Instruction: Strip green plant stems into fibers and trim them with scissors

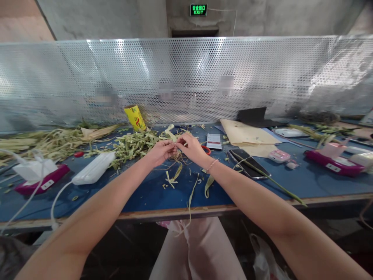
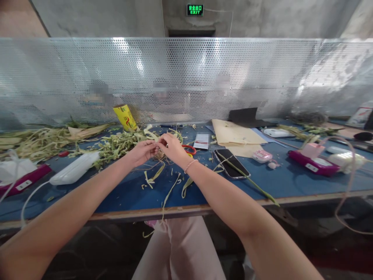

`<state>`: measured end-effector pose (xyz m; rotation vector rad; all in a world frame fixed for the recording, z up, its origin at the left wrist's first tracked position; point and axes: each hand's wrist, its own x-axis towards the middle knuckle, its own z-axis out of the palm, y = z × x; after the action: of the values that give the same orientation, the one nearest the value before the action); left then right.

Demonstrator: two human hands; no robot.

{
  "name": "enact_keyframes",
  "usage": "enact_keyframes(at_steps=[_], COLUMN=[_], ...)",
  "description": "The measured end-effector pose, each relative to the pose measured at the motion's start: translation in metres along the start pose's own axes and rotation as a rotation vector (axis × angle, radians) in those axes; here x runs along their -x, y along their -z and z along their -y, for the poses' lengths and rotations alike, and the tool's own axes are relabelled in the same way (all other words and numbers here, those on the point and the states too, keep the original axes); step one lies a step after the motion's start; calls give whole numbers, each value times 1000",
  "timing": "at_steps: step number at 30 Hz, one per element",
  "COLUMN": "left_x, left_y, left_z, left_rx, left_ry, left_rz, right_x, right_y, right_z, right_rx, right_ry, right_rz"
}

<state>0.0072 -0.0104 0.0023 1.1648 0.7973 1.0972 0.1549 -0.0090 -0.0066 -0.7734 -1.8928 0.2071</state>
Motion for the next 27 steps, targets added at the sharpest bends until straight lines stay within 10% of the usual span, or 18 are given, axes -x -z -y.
enact_keyframes(at_steps=[27], left_x=[5], left_y=[-5], left_z=[-16], left_rx=[261], left_ry=[184], left_rz=[-102], right_x=[3], right_y=[10], right_z=[0], right_rx=[328], right_ry=[191], right_rz=[151])
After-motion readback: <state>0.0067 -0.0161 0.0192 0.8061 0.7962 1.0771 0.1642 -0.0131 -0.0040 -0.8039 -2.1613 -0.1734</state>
